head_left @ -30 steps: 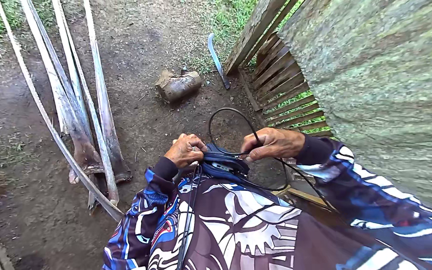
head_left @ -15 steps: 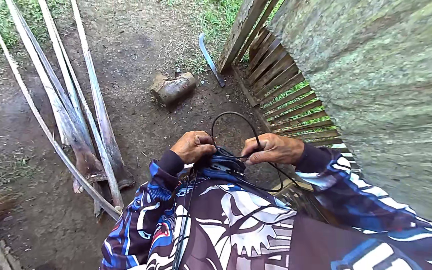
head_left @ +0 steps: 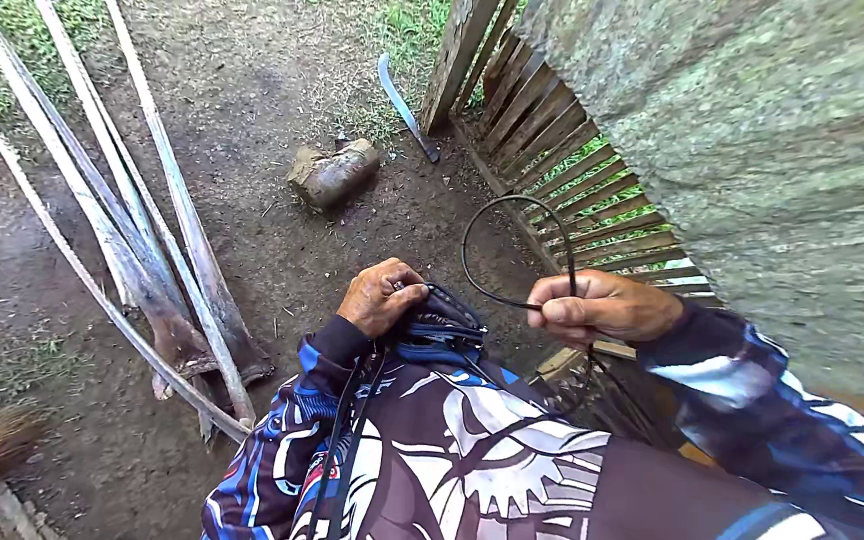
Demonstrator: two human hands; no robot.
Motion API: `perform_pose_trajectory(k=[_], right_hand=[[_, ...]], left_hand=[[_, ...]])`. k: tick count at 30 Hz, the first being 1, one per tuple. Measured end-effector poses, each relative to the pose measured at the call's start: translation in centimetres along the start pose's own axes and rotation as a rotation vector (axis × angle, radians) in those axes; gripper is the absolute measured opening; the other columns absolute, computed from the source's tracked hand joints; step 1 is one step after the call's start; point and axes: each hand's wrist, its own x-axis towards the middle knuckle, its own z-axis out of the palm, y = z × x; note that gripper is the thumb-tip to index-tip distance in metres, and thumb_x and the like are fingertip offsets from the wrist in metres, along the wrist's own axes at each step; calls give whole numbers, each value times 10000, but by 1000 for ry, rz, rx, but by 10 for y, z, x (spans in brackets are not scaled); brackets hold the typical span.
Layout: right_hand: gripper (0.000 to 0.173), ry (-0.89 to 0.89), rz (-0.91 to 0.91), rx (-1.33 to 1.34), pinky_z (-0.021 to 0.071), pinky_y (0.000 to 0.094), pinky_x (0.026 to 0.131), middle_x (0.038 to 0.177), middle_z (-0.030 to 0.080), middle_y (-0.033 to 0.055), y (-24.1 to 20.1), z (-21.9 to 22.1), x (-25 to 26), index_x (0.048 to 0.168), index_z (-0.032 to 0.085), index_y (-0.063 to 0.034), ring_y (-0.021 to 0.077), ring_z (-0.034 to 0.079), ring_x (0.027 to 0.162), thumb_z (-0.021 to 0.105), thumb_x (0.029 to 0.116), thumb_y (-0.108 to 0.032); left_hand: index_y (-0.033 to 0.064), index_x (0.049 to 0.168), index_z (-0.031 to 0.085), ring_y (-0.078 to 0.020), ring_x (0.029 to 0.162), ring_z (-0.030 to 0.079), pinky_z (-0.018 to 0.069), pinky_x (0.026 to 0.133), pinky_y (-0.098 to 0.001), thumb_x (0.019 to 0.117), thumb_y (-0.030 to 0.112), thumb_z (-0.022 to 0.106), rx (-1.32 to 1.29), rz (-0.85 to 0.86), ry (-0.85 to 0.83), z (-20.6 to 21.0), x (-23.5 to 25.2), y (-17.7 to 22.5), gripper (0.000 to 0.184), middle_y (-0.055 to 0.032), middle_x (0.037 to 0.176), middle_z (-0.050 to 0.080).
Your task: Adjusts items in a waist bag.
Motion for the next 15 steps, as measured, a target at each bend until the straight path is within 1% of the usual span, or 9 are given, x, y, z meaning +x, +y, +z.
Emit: perform_pose_trajectory(k=[1, 3, 4, 6, 7, 8, 10, 12, 15], right_hand=[[268, -70, -16, 105, 436, 122, 470, 621, 559, -136, -1, 5, -1, 965, 710, -189, -47, 505, 498, 605, 1029, -427], [308, -208, -12, 291, 436, 123, 460, 606, 541, -138, 8, 14, -1, 924, 688, -190, -49, 505, 487, 566, 1047, -445], [322, -260, 17, 373, 433, 130, 451, 593, 524, -134, 16, 17, 0, 891, 669, -190, -45, 500, 476, 554, 1050, -446], [341, -323, 111, 518, 433, 147, 417, 553, 504, -131, 35, 24, 2, 822, 653, -199, -36, 497, 441, 573, 1032, -455], [344, -355, 145, 586, 436, 152, 406, 543, 499, -131, 45, 27, 4, 802, 647, -198, -32, 501, 431, 583, 1027, -451], [349, -391, 164, 648, 448, 159, 403, 541, 498, -126, 54, 30, 6, 793, 635, -193, -25, 510, 428, 578, 1031, -442], [361, -425, 182, 768, 470, 179, 398, 537, 486, -111, 66, 35, 9, 777, 603, -179, -5, 524, 423, 568, 1038, -426], [366, -408, 214, 859, 478, 185, 392, 532, 482, -109, 74, 40, 7, 768, 604, -178, -2, 528, 419, 590, 1027, -436], [385, -401, 267, 916, 485, 186, 386, 531, 474, -107, 80, 47, 3, 775, 599, -173, -2, 531, 414, 581, 1026, -465]], left_hand=[[89, 943, 770, -115, 872, 675, 568, 797, -373, 963, 187, 672, -6, 17, -1, 1, 1, 1, 140, -21, 973, 716], [75, 947, 772, -127, 882, 679, 567, 800, -383, 959, 181, 667, -15, 52, 11, 3, 4, 0, 149, -34, 974, 718], [68, 952, 771, -137, 885, 682, 570, 802, -390, 959, 177, 666, -17, 63, 18, 5, 5, 0, 152, -43, 978, 720], [63, 963, 771, -146, 868, 681, 572, 789, -393, 964, 169, 663, -14, 76, 33, 7, 8, -2, 151, -52, 982, 718], [66, 960, 771, -146, 857, 681, 572, 780, -392, 966, 167, 667, -7, 82, 45, 8, 10, -2, 145, -52, 981, 718], [66, 973, 772, -149, 872, 685, 571, 796, -401, 972, 171, 667, 3, 82, 51, 8, 11, -2, 148, -55, 991, 721], [61, 984, 767, -157, 874, 688, 575, 799, -419, 978, 169, 657, 21, 89, 73, 10, 11, -2, 155, -64, 996, 720], [59, 981, 766, -155, 873, 687, 578, 794, -407, 980, 165, 654, 30, 93, 110, 11, 7, -1, 153, -64, 1002, 718], [48, 966, 759, -173, 851, 690, 581, 757, -403, 975, 150, 655, 84, 82, 202, 17, 2, 4, 146, -81, 1000, 711]])
